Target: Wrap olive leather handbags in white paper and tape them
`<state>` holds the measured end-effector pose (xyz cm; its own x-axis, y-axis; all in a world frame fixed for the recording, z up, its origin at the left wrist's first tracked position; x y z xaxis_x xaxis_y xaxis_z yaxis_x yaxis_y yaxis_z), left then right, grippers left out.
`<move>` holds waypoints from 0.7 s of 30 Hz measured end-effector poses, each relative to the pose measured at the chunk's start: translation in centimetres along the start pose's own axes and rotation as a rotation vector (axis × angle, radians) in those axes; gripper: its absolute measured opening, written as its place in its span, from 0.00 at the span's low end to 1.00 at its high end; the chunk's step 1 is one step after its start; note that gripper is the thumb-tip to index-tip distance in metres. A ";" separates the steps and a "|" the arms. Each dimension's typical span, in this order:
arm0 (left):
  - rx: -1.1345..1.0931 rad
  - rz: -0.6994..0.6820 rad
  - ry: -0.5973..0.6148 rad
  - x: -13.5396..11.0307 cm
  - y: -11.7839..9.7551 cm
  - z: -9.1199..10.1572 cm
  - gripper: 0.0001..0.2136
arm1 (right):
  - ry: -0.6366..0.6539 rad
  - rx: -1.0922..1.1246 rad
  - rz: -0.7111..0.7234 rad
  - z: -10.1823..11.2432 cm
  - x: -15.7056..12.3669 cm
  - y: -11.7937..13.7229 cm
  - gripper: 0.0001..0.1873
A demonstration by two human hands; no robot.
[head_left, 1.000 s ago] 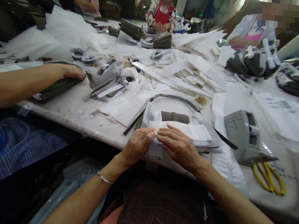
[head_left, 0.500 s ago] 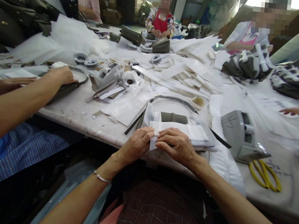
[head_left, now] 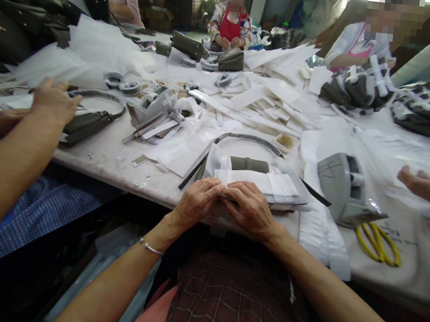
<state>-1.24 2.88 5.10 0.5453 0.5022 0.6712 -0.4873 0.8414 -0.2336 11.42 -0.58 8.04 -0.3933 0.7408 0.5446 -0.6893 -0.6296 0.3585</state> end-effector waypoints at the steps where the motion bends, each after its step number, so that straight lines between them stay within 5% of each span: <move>1: 0.012 0.000 -0.001 0.0 0.1 -0.1 0.12 | -0.005 0.048 0.024 0.5 -0.6 0.4 0.08; 4: 0.026 0.005 0.005 -0.2 0.2 -0.2 0.13 | 0.106 0.123 0.124 0.7 -3.1 1.8 0.11; 10: 0.049 0.002 -0.001 -0.3 0.0 -0.3 0.15 | 0.277 -0.102 0.092 -3.4 -6.7 1.4 0.18; 21: 0.049 -0.001 -0.039 -0.2 0.0 -0.5 0.15 | 0.034 0.297 0.105 -3.0 -5.1 3.2 0.14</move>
<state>-1.02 2.89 4.60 0.5190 0.4926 0.6985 -0.5206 0.8304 -0.1988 9.37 -5.71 4.11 -0.4767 0.6723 0.5664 -0.4376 -0.7403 0.5104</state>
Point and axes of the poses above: each hand's wrist, its own x-axis towards the middle knuckle, its own z-axis out of the back of the hand, y = z × x, the point moved 7 cm from there along x, towards the middle knuckle, and after that the axes turned 7 degrees about x, right-handed, at the moved point
